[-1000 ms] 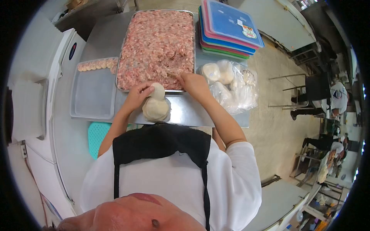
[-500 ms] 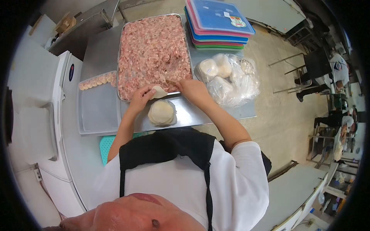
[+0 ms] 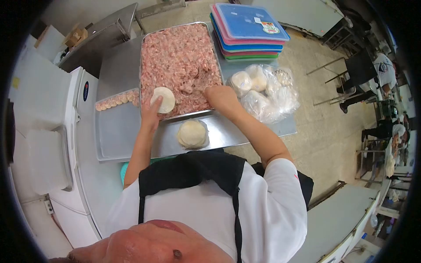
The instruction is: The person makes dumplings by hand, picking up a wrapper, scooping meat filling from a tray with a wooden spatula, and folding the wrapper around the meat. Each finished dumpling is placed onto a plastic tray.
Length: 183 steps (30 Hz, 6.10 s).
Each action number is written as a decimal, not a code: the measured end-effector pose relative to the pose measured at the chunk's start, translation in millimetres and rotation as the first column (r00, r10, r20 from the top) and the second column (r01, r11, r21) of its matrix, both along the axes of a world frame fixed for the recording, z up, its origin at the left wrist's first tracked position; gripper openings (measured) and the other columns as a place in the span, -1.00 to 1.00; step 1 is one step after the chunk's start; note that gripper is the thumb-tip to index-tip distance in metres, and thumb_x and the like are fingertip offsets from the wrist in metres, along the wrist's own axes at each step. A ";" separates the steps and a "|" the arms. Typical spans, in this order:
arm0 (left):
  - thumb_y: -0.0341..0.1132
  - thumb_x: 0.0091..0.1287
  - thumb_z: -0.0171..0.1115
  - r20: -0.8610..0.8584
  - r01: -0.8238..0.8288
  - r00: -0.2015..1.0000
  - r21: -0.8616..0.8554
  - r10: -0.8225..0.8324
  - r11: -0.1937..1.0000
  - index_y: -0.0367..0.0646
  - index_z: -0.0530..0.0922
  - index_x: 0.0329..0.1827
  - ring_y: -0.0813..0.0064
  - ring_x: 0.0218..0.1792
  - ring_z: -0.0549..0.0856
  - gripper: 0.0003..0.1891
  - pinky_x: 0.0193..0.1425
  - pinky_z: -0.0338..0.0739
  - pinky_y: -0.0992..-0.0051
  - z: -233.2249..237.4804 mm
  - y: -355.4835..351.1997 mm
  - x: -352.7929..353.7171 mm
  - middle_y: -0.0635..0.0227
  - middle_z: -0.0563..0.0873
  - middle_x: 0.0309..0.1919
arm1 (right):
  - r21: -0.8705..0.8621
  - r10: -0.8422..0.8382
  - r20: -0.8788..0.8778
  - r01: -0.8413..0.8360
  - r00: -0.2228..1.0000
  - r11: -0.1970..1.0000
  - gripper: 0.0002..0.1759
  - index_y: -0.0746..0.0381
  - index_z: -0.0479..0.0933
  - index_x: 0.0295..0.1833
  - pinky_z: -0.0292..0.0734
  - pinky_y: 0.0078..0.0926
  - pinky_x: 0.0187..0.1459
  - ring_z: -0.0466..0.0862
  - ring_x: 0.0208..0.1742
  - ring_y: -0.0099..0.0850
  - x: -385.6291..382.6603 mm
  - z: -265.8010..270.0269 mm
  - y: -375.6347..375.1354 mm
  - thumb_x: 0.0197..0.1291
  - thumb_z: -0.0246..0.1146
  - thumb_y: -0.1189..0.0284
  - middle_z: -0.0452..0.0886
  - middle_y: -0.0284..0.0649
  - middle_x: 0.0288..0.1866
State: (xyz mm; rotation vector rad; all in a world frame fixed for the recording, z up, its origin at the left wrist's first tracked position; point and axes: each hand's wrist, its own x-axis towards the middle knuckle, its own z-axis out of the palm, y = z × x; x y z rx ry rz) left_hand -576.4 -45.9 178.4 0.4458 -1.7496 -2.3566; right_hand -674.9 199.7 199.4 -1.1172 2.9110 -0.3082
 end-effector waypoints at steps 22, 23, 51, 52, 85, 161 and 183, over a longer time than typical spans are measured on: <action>0.14 0.45 -0.08 -0.101 -0.037 0.975 0.804 0.198 0.593 -0.40 0.23 0.35 0.05 0.34 0.39 -0.29 0.50 0.18 0.08 54.4 7.9 -72.5 -0.03 0.41 0.31 | -0.477 0.142 -0.012 -0.131 0.990 0.869 -0.73 0.24 0.56 0.01 0.54 -0.14 -0.19 0.66 -0.17 -0.05 -2.4 23.2 -4.9 0.28 0.19 0.34 0.64 -0.01 -0.21; 0.15 0.44 -0.07 -0.084 -0.074 0.967 0.815 0.242 0.575 -0.41 0.23 0.35 0.05 0.35 0.37 -0.27 0.51 0.15 0.09 47.9 3.3 -72.7 -0.05 0.39 0.32 | -0.359 0.096 -0.021 -0.097 0.995 0.928 -0.74 0.23 0.55 0.00 0.54 -0.11 -0.21 0.66 -0.18 -0.04 4.7 44.7 -0.9 0.28 0.18 0.33 0.63 -0.01 -0.22; -0.12 0.47 0.02 -0.019 -0.144 0.967 0.782 0.255 0.607 -0.16 0.43 0.12 0.26 0.09 0.56 -0.67 0.26 0.40 0.18 -16.8 32.8 -4.7 0.27 0.59 0.00 | -0.238 0.023 0.245 0.036 0.969 0.971 -0.60 0.28 0.60 -0.31 0.55 -0.04 -0.18 0.68 -0.25 0.02 21.4 -18.0 3.3 0.35 0.07 0.17 0.67 0.05 -0.37; -0.13 0.48 -0.01 -0.017 -0.158 0.963 0.771 0.268 0.617 -0.17 0.44 0.11 0.25 0.08 0.57 -0.68 0.26 0.41 0.18 -8.3 33.5 -5.8 0.25 0.59 -0.01 | -0.286 0.046 0.327 0.053 0.944 0.957 -0.59 0.28 0.60 -0.28 0.54 -0.04 -0.17 0.67 -0.23 0.04 15.5 -27.6 5.1 0.35 0.07 0.15 0.66 0.06 -0.35; 0.20 0.34 0.06 -0.074 -0.097 0.974 0.717 0.215 0.691 -0.22 0.15 0.47 -0.05 0.47 0.18 -0.18 0.50 0.09 -0.09 59.7 15.4 -57.2 0.02 0.23 0.45 | -0.237 0.189 -0.194 -0.233 0.963 0.943 -0.76 0.07 0.60 0.01 0.55 -0.18 -0.32 0.66 -0.28 -0.09 17.7 67.2 -13.7 0.29 0.21 0.26 0.63 -0.11 -0.31; -0.18 0.05 0.53 -0.076 0.041 0.971 -0.882 -0.228 0.470 -0.20 0.63 -0.04 0.35 -0.02 0.67 -0.54 0.15 0.48 0.39 68.6 26.8 -12.7 0.24 0.72 -0.09 | -0.348 0.466 0.072 -0.416 0.882 0.840 -0.70 0.14 0.65 0.02 0.54 -0.25 -0.20 0.65 -0.23 -0.09 -40.3 95.0 52.2 0.30 0.20 0.23 0.68 -0.09 -0.22; -0.21 0.02 0.52 0.109 0.155 0.988 -0.555 -0.113 0.817 -0.24 0.55 0.10 0.46 -0.01 0.61 -0.42 0.11 0.48 0.45 10.5 -137.9 41.2 0.28 0.67 -0.10 | -0.484 0.261 0.313 -0.083 0.913 0.871 -0.67 0.30 0.60 0.08 0.50 -0.44 -0.13 0.64 -0.19 -0.35 16.6 73.4 -14.8 0.32 0.25 0.32 0.68 -0.11 -0.18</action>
